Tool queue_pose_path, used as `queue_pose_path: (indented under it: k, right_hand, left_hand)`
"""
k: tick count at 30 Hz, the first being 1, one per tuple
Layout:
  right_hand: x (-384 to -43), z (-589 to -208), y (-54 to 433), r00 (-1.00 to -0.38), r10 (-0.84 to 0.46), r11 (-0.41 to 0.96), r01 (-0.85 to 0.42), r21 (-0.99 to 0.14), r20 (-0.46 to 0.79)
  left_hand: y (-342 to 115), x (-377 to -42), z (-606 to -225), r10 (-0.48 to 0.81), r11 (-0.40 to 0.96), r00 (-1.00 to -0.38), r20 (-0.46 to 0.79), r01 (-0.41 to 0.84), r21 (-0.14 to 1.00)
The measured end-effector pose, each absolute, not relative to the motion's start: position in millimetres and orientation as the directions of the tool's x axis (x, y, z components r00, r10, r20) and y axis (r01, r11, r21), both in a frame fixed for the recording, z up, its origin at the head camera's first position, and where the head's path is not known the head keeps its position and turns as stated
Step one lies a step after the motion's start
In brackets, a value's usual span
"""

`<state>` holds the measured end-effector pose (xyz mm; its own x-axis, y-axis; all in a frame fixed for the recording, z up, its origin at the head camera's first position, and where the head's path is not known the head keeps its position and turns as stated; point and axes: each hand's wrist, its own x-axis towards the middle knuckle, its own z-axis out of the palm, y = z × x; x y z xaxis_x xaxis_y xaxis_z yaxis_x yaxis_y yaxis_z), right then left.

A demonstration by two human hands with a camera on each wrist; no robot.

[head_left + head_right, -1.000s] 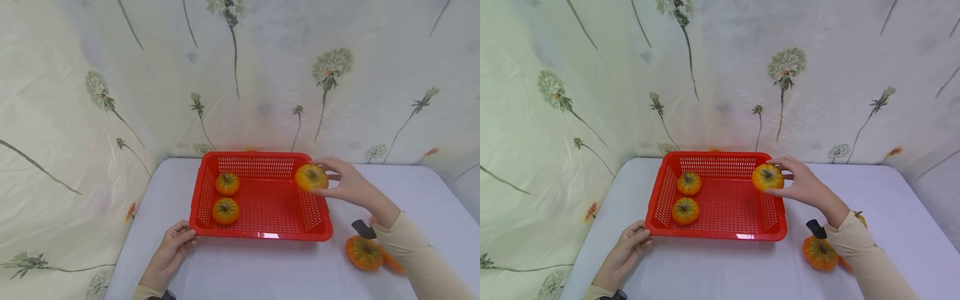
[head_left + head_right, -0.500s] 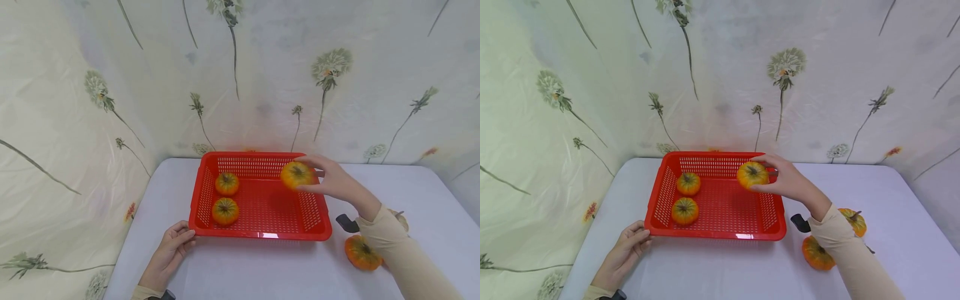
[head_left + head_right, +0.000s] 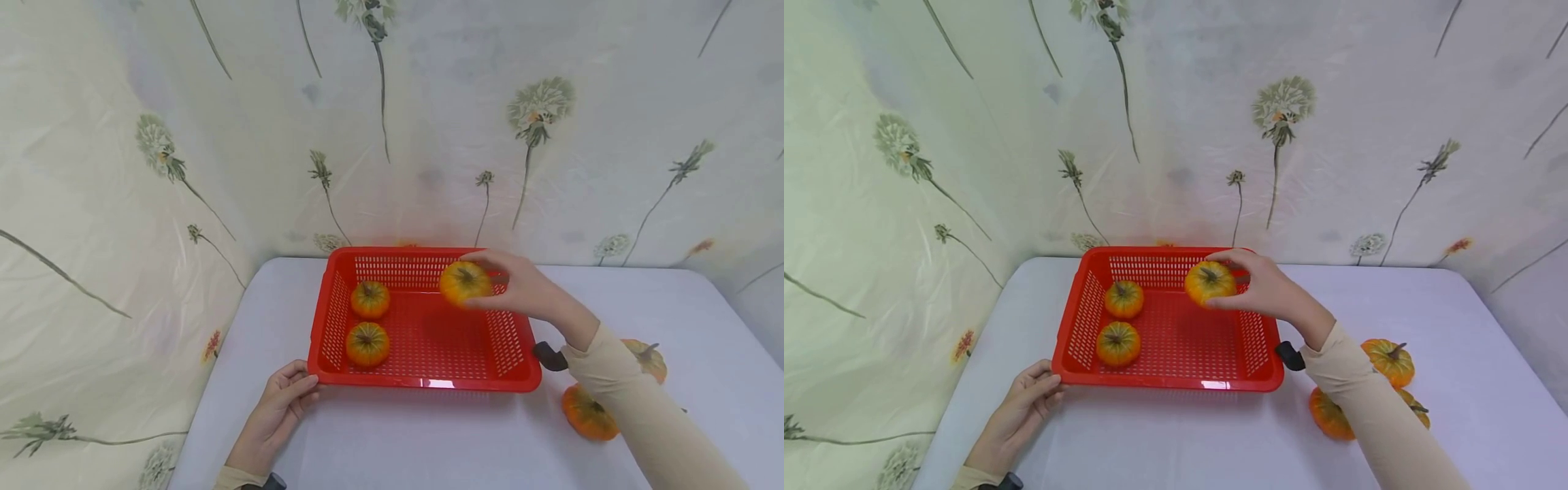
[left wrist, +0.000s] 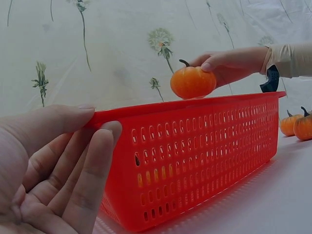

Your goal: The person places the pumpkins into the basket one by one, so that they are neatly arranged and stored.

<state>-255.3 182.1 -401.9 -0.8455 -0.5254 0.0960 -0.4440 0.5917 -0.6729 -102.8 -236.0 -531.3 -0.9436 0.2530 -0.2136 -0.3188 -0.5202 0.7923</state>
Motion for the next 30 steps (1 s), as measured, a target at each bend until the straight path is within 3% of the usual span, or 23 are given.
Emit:
queue_pose_path:
  k: [19,30]
  right_hand:
    - [-269.8,-416.3,151.5,-0.842,-0.538,0.524,-0.362,-0.771,0.030]
    - [-282.6,-435.8,137.3,-0.865,-0.500,0.648,-0.339,-0.682,-0.045]
  left_hand:
    - [-236.1,-103.6,-530.9,0.251,-0.537,-0.946,-0.207,-0.314,0.783]
    - [-236.3,-103.5,-530.3,0.247,-0.524,-0.943,-0.223,-0.324,0.788]
